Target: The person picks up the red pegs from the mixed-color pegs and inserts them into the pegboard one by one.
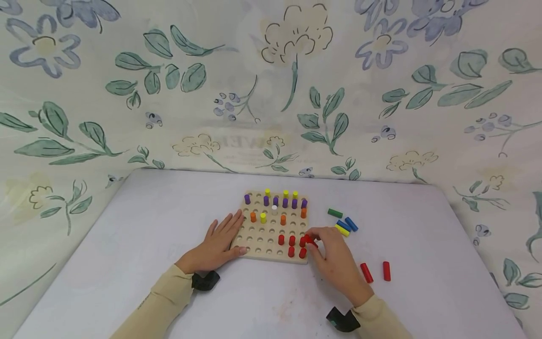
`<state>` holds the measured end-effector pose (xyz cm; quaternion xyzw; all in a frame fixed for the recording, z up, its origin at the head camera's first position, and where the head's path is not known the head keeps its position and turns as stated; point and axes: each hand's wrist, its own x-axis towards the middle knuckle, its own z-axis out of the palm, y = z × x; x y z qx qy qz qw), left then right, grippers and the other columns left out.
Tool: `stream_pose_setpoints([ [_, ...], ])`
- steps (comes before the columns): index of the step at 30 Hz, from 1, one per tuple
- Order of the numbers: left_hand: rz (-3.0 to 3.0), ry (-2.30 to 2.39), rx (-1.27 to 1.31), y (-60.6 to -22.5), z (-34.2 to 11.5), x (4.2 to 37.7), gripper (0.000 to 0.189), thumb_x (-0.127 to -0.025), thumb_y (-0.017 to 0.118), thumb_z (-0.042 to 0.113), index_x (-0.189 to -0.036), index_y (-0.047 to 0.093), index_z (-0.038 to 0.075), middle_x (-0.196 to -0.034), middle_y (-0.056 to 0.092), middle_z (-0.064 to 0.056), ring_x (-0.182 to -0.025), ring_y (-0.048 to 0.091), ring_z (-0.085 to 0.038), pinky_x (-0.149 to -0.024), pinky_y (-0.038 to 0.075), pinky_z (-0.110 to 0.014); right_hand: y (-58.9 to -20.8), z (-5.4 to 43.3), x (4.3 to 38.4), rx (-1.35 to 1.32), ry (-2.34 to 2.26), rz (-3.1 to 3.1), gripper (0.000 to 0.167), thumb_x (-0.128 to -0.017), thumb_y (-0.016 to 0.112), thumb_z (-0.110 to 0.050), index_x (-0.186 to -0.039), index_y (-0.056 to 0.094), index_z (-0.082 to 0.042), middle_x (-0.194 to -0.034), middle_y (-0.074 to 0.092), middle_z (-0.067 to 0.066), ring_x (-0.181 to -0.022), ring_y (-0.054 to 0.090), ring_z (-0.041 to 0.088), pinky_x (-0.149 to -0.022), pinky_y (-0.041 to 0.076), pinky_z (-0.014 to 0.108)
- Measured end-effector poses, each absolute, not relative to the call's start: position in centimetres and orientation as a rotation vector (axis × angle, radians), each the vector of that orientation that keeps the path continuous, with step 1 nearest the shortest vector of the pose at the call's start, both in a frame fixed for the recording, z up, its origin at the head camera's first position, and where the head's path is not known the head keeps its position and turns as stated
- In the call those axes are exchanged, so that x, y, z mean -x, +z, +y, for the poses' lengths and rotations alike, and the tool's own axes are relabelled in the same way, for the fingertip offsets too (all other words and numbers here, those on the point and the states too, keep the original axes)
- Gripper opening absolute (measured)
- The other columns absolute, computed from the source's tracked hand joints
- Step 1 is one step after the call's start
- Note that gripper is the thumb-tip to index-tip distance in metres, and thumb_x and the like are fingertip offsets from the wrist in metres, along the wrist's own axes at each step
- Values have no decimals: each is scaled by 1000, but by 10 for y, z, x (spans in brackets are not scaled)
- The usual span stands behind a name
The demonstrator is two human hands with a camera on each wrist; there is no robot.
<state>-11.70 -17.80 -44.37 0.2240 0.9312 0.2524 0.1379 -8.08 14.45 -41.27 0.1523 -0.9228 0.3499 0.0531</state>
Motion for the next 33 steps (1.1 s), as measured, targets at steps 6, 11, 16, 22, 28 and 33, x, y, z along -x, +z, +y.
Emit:
stream_pose_setpoints([
  [6, 2694, 741, -644, -443, -178, 116, 88, -101, 53, 49, -161, 8, 1, -169, -1, -11, -154, -4, -35, -117, -8, -61, -414, 138, 80, -461, 1081, -2828, 29, -94, 71, -9, -122, 64, -7, -114, 63, 6, -107, 56, 23, -86, 54, 46],
  [11, 2692, 731, -640, -440, -177, 115, 89, -101, 53, 49, -161, 7, 2, -169, -2, -11, -154, -5, -34, -117, -8, -61, -415, 134, 80, -473, 1104, -2826, 30, -94, 71, -10, -123, 64, -7, -113, 62, 5, -107, 55, 23, -86, 54, 46],
  [16, 2690, 727, -641, -439, -178, 115, 88, -102, 53, 48, -160, 7, 1, -169, -2, -12, -154, -4, -35, -117, -7, -62, -415, 131, 79, -488, 1115, -2806, 30, -94, 72, -11, -123, 64, -8, -113, 63, 4, -106, 56, 21, -84, 54, 44],
  [22, 2690, 719, -649, -439, -177, 115, 88, -102, 51, 49, -160, 6, 1, -169, -2, -12, -154, -5, -36, -117, -7, -62, -415, 125, 80, -517, 1149, -2792, 29, -93, 73, -11, -121, 65, -9, -112, 64, 3, -107, 56, 20, -84, 54, 45],
  [28, 2697, 709, -656, -441, -177, 116, 87, -103, 51, 48, -160, 6, 1, -169, -2, -12, -154, -4, -36, -117, -7, -62, -416, 119, 80, -536, 1154, -2770, 30, -92, 74, -9, -121, 64, -8, -108, 63, 2, -103, 56, 21, -83, 54, 45],
  [33, 2699, 707, -652, -442, -177, 116, 87, -103, 51, 48, -161, 7, 1, -169, -1, -12, -154, -4, -36, -117, -7, -62, -415, 114, 79, -549, 1146, -2745, 28, -92, 74, -10, -119, 66, -9, -102, 62, -2, -98, 57, 22, -79, 54, 38],
])
